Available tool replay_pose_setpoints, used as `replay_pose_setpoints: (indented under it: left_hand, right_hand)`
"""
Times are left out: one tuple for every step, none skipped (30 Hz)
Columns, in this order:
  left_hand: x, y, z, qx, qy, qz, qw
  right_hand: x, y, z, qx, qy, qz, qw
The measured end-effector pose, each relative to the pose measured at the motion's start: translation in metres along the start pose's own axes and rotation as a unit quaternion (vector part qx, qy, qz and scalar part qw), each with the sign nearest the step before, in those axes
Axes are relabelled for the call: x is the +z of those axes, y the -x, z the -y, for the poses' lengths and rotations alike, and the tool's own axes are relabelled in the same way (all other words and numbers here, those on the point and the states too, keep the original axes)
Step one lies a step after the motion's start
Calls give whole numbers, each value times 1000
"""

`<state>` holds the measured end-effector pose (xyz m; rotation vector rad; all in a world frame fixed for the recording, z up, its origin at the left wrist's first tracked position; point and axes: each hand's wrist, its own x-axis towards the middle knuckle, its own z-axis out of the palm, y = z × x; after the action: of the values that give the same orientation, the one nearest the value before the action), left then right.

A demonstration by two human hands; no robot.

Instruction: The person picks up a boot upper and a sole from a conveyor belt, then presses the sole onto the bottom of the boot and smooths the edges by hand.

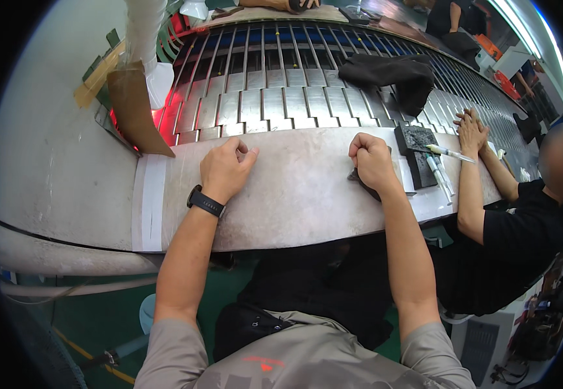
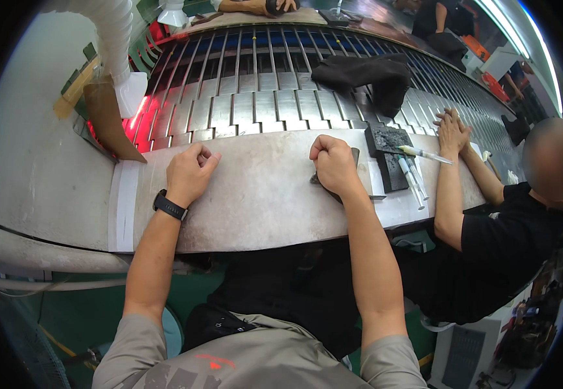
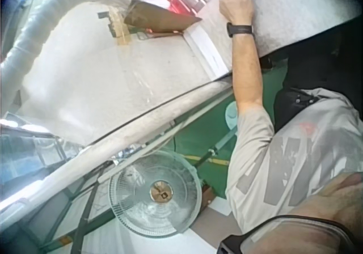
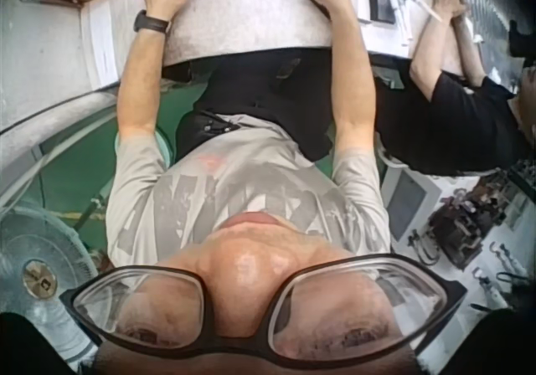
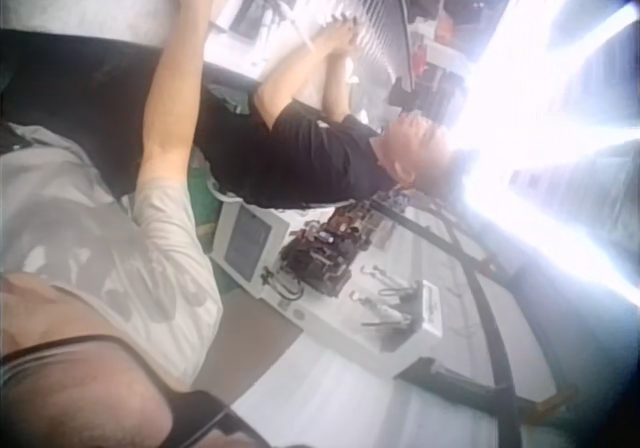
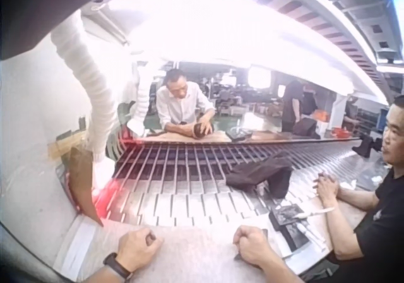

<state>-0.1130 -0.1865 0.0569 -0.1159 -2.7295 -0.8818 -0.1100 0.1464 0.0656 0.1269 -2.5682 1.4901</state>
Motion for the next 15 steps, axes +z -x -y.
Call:
replay_pose_setpoints:
  left_hand:
    - [0, -1, 2, 3, 0, -1, 1000]
    - [0, -1, 3, 2, 0, 2, 1000]
    - [0, -2, 5, 1, 0, 6, 1000]
    - [0, -2, 6, 2, 0, 6, 1000]
    - [0, -1, 7, 2, 1, 5, 1000]
    - [0, -2, 7, 2, 2, 4, 1000]
    - [1, -2, 8, 2, 2, 4, 1000]
    - [1, -2, 9, 5, 3, 2, 1000]
    - [1, -2, 10, 8, 4, 0, 1000]
    - [2, -1, 10, 7, 3, 3, 1000]
    - [3, -2, 9, 13, 10, -3, 1000]
    - [4, -1, 10, 18, 16, -9, 1000]
    - [5, -2, 11, 19, 15, -9, 1000]
    - [5, -2, 13, 16, 13, 0, 1000]
    - [5, -2, 15, 13, 10, 10, 1000]
  right_hand:
    - [1, -1, -2, -1, 0, -3, 1000]
    - [3, -2, -4, 1, -4, -2, 1000]
    - [4, -3, -7, 4, -8, -1, 1000]
    - [7, -2, -6, -12, -5, 0, 1000]
    - [8, -2, -6, -13, -5, -1, 1000]
    - [9, -2, -6, -12, -5, -5, 1000]
    - [10, -2, -5, -12, -5, -8, 1000]
    - [10, -3, -4, -11, -6, -8, 1000]
    - [7, -6, -3, -1, -16, 1, 1000]
    - [6, -6, -3, 10, -27, 9, 1000]
    - [6, -5, -3, 13, -27, 9, 999]
    - [7, -3, -4, 18, -37, 7, 999]
    - [6, -4, -2, 21, -47, 4, 999]
    - [9, -1, 0, 24, -46, 1, 999]
    - [11, -2, 0, 24, -47, 0, 999]
